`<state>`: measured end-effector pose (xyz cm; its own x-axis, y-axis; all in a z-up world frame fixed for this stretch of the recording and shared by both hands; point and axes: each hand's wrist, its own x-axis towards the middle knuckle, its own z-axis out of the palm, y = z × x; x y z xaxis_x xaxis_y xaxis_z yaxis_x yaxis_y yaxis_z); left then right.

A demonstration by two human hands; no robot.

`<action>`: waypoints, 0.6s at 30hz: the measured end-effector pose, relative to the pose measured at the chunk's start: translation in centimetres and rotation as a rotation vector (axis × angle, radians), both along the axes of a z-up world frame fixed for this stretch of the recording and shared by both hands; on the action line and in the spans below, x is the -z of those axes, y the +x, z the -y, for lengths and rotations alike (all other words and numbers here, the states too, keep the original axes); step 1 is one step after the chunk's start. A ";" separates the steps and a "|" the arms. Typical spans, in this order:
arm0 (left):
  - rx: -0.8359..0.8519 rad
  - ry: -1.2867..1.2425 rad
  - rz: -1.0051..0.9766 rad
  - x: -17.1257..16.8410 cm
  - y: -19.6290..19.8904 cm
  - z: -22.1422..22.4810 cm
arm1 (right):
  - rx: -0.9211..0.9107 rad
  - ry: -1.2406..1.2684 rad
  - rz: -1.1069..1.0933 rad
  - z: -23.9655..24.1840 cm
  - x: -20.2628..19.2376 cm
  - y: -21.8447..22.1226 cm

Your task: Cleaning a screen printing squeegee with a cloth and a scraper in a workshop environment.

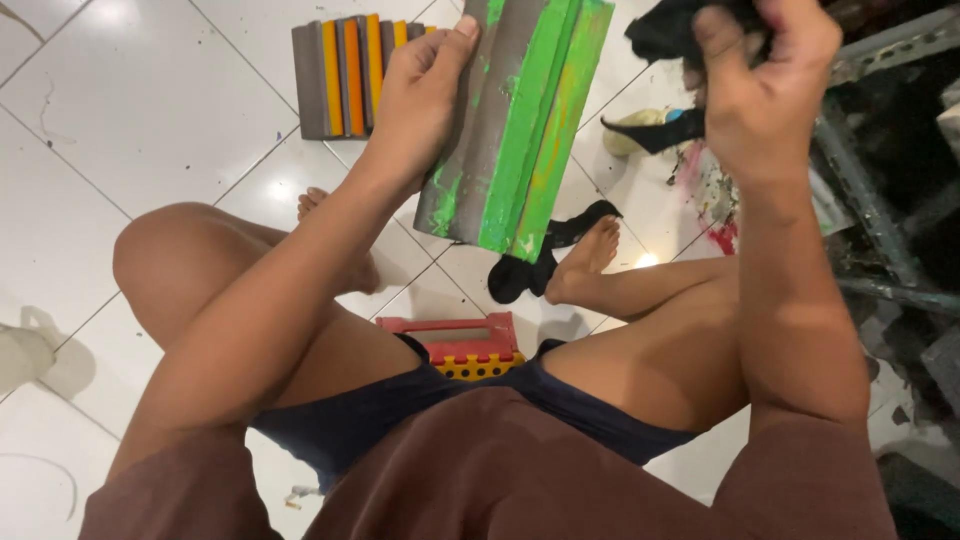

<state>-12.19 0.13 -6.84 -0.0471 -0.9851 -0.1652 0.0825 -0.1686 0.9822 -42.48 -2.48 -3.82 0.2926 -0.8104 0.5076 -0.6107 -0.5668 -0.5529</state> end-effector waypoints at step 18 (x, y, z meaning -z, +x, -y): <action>-0.070 -0.019 0.169 2.2 -0.2 2.2 | -0.342 0.023 -0.183 0.8 -0.5 6.7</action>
<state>-12.38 -2.04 -9.08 0.0484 -0.9881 -0.1462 -0.0727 -0.1495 0.9861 -35.73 -3.31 -3.28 0.6320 -0.6610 0.4046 -0.4787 -0.7435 -0.4669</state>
